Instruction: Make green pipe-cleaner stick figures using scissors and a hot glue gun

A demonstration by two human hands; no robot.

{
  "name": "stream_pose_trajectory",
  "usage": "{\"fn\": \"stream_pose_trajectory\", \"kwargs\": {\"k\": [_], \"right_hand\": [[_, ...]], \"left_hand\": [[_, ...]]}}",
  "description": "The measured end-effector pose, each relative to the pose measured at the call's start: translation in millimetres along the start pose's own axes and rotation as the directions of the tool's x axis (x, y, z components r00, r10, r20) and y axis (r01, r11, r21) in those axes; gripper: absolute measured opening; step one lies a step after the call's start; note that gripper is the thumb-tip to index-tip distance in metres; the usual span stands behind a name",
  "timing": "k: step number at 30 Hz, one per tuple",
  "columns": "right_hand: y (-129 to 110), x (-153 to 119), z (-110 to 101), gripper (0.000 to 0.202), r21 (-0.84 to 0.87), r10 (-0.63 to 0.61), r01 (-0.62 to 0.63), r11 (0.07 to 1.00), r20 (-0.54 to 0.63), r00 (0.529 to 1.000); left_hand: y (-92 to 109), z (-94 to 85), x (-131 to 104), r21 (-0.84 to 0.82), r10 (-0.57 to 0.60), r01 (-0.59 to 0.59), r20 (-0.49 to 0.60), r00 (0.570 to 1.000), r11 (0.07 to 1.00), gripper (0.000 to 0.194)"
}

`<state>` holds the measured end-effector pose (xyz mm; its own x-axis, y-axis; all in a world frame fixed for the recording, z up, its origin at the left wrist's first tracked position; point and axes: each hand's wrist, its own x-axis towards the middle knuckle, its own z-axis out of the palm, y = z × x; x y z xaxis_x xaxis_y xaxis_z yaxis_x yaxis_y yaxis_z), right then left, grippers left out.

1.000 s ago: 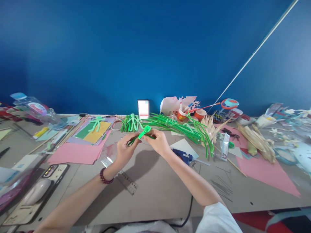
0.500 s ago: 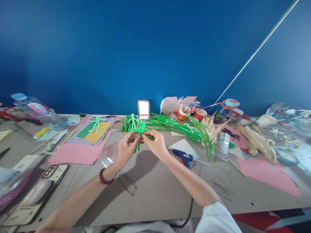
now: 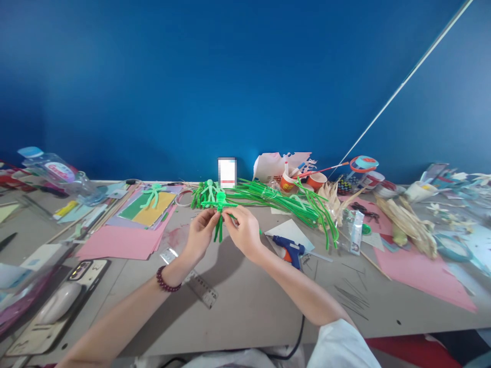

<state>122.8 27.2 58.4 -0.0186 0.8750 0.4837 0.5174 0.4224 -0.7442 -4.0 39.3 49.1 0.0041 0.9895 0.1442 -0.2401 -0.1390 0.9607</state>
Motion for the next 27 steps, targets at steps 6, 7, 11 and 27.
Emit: {"fn": "stream_pose_trajectory", "kwargs": {"k": [6,7,11,27], "right_hand": [[-1,1,1,0.015,0.019,0.045,-0.044,0.999,-0.034,0.998],[-2,1,0,0.016,0.039,0.048,-0.047,0.998,-0.031,0.998],[-7,4,-7,0.018,0.082,0.039,-0.037,0.996,-0.019,0.999],[-3,14,-15,0.016,0.184,0.145,-0.149,0.972,0.036,0.989]], "left_hand": [[6,3.0,-5,-0.152,-0.081,0.084,0.027,0.996,0.985,0.023],[8,3.0,-5,-0.19,-0.106,0.113,0.049,0.993,0.975,0.023],[10,1.9,-4,-0.297,-0.162,0.194,0.128,0.978,0.935,0.025],[9,-3.4,-1,-0.261,-0.186,0.281,0.336,0.923,0.924,0.024]]}}
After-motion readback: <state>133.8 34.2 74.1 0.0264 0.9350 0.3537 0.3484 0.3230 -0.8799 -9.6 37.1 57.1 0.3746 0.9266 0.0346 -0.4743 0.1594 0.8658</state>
